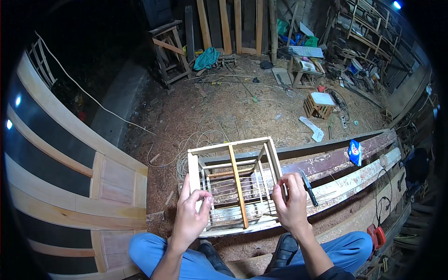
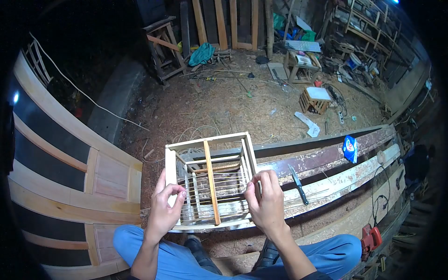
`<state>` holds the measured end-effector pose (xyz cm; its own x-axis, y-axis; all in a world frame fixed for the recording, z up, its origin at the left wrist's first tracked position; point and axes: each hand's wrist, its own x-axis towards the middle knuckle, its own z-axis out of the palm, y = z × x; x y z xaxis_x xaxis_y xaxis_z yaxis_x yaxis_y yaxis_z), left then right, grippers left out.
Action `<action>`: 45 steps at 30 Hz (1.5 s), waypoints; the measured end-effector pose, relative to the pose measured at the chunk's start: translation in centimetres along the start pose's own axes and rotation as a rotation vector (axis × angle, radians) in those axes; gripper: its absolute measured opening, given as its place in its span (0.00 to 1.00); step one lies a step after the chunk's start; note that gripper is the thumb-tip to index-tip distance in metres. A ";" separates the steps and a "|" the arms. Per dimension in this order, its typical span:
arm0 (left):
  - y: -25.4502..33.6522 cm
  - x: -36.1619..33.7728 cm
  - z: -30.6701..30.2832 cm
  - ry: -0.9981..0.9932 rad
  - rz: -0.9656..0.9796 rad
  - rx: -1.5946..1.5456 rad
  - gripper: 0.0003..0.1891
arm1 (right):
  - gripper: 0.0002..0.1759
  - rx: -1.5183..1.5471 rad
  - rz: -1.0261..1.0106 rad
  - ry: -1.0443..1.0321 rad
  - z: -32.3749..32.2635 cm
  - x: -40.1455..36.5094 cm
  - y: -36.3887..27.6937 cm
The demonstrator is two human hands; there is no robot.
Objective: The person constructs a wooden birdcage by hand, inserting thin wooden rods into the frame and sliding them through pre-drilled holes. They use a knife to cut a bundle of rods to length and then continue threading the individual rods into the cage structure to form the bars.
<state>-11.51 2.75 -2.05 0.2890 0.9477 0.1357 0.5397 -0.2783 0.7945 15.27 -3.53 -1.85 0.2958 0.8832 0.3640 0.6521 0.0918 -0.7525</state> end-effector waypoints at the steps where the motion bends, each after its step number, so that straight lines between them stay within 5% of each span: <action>1: -0.1 0.0 -0.1 0.003 0.000 0.015 0.05 | 0.05 -0.002 -0.005 0.006 0.0 0.0 0.0; 29: 0.2 0.1 0.6 0.005 -0.016 -0.050 0.05 | 0.04 0.007 0.028 0.002 -0.1 -0.1 -0.1; 45: 0.4 -0.2 0.7 0.015 -0.085 -0.100 0.05 | 0.07 0.152 0.221 0.083 0.8 -1.2 0.4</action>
<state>-10.84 2.39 -2.16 0.2335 0.9696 0.0737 0.4798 -0.1809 0.8585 14.60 -4.18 -3.05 0.4792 0.8495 0.2205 0.4548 -0.0254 -0.8903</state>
